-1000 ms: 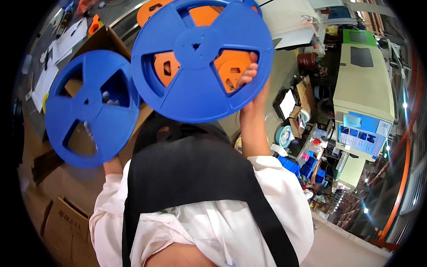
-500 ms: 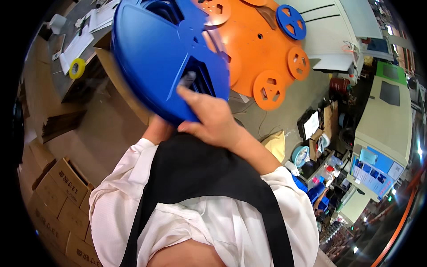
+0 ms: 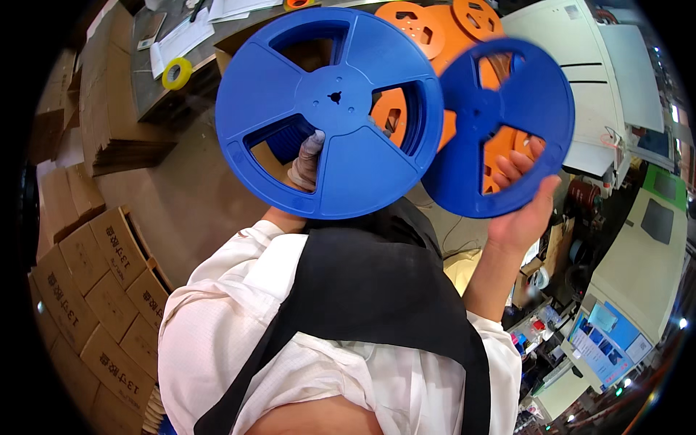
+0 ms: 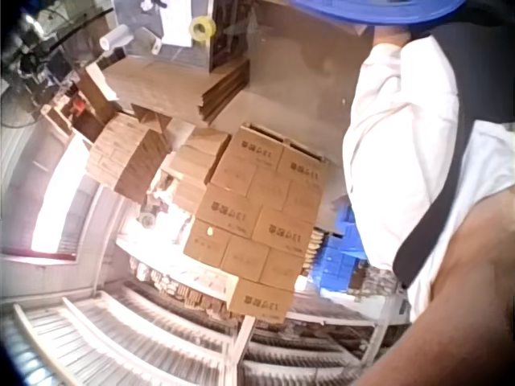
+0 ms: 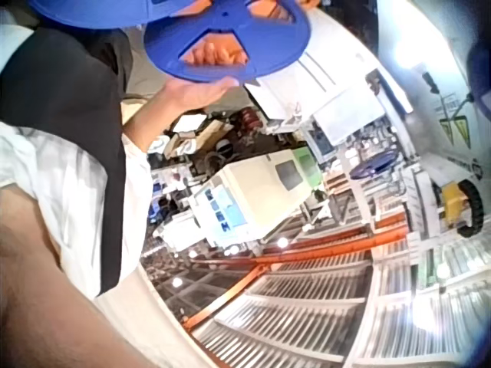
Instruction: The person repeatedly picks up blue plastic spools and stacks them vertically inside a cardboard box. The person adjusts the stack to keep it aligned and continues adding spools until the box is filled.
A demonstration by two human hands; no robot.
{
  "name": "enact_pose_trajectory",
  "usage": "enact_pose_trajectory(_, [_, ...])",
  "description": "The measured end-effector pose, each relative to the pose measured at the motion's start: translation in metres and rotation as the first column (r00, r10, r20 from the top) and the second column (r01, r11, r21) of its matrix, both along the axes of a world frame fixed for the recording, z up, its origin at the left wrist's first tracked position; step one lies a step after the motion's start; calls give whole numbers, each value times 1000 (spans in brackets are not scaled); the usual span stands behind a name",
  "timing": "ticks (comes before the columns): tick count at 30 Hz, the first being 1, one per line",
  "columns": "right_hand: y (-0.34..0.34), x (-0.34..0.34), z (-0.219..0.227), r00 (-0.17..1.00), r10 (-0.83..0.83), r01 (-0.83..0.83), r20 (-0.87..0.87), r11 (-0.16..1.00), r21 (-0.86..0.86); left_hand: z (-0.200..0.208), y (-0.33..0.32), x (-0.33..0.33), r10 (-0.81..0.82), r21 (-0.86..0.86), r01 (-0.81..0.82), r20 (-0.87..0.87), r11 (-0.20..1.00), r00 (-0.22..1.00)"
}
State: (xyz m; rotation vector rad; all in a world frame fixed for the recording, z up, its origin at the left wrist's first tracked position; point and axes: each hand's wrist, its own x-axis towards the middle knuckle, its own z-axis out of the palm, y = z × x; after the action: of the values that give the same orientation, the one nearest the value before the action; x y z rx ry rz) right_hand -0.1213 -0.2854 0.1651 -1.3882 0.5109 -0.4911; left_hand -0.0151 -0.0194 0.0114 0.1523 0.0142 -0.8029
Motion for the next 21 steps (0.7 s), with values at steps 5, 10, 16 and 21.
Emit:
enact_pose_trajectory(5, [-42,-40,-41,981,-192,177,31,946,271,-10,8,-6,54,52,-51,-70,997,996])
enact_pose_trajectory(10, [-57,-56,-55,972,-201,96,124,817,569,-27,3,1,94,130,-76,-136,989,986])
enact_pose_trajectory(16, [-60,-76,-61,951,-165,-45,261,763,645,-71,18,17,164,302,-95,-211,949,964])
enact_pose_trajectory(21, [-57,-79,-66,913,-148,-165,381,719,675,-108,60,26,213,443,-87,-243,892,946])
